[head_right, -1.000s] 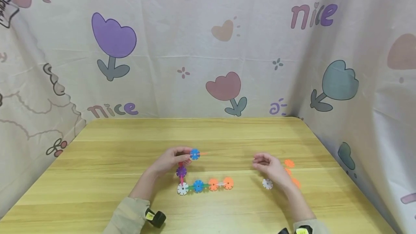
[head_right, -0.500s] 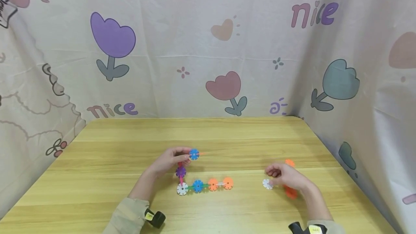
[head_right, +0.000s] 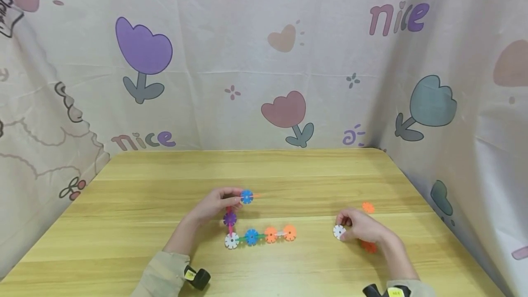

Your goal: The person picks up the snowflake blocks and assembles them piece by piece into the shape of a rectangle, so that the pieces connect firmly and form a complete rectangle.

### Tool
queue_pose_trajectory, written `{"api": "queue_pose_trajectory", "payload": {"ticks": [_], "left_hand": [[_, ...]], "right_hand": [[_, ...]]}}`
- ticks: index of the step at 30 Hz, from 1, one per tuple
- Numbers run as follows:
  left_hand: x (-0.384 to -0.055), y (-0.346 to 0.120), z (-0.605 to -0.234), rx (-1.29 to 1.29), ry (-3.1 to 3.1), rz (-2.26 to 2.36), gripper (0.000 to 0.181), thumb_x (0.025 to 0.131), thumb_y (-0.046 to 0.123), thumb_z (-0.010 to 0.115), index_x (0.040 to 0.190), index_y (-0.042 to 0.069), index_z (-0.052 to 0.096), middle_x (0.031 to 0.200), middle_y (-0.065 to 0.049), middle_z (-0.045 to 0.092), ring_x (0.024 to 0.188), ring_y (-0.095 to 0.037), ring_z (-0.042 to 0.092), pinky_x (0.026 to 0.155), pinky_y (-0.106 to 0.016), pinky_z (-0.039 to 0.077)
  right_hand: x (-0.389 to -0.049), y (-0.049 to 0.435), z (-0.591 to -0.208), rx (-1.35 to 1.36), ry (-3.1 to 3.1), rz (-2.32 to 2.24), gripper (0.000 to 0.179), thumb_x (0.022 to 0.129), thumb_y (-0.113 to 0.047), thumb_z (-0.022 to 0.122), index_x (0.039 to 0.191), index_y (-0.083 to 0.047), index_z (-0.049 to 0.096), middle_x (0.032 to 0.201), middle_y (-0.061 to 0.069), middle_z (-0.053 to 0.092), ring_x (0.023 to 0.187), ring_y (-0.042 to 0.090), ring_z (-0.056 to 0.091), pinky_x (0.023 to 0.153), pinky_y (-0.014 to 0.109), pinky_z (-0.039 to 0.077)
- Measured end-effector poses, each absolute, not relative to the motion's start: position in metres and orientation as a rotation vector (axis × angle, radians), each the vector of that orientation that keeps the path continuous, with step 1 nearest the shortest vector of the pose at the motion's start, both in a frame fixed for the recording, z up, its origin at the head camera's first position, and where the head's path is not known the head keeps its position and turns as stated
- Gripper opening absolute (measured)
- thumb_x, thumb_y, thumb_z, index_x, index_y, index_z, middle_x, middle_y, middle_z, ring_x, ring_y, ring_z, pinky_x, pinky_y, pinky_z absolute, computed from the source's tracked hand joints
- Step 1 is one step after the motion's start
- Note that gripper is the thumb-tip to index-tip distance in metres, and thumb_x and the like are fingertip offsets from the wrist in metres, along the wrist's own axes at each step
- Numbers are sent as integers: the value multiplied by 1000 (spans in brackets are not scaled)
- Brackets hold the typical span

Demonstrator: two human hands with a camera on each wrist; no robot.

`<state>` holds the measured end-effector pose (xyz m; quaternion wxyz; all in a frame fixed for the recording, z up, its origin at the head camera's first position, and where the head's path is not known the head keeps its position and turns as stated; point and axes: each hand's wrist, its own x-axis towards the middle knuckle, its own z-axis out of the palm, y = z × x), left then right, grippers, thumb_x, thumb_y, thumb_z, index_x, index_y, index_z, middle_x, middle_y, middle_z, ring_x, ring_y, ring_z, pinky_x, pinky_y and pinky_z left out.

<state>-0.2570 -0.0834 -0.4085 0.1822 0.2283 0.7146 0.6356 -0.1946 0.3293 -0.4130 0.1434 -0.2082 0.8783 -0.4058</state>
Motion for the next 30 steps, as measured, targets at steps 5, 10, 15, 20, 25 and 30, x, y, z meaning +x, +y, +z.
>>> {"api": "queue_pose_trajectory", "payload": {"ticks": [5,10,15,20,25,30], "left_hand": [[-256,-83,-408,634,2042,1802,36,93,12,57,120,-11,53,98,-17,61,94,-41,57,76,-34,51],[-256,-81,-407,653,2043,1818,35,91,11,59,117,-11,54,97,-16,62,95,-43,56,79,-41,51],[-257,-80,-408,676,2025,1828,34,91,10,59,117,-11,55,97,-14,62,96,-44,55,81,-47,49],[-258,-81,-408,712,2050,1804,37,93,11,56,123,-10,52,99,-17,61,97,-45,55,79,-43,51],[-258,-81,-409,726,2062,1795,39,94,13,55,126,-9,50,100,-17,60,94,-41,56,77,-41,51],[-259,-81,-409,714,2053,1805,39,94,13,54,127,-8,50,101,-14,60,94,-38,57,77,-38,52]], "right_hand": [[-198,320,-416,-523,2556,-1226,25,74,-4,72,88,0,51,74,4,50,66,9,47,57,22,40],[-204,306,-416,-509,2646,-1219,19,78,-7,70,88,-1,55,73,2,53,65,8,48,56,22,41],[-211,281,-410,-472,2682,-1253,18,82,-11,68,95,-1,60,81,4,57,72,12,52,60,24,45],[-221,253,-403,-446,2596,-1423,21,85,-9,65,99,4,58,82,9,61,71,20,57,62,30,51],[-231,223,-399,-422,2498,-1568,23,88,-7,62,104,7,54,79,17,62,65,21,58,56,29,52],[-236,197,-396,-413,2478,-1654,28,89,-6,60,112,9,51,78,22,61,63,22,56,54,29,51]]}}
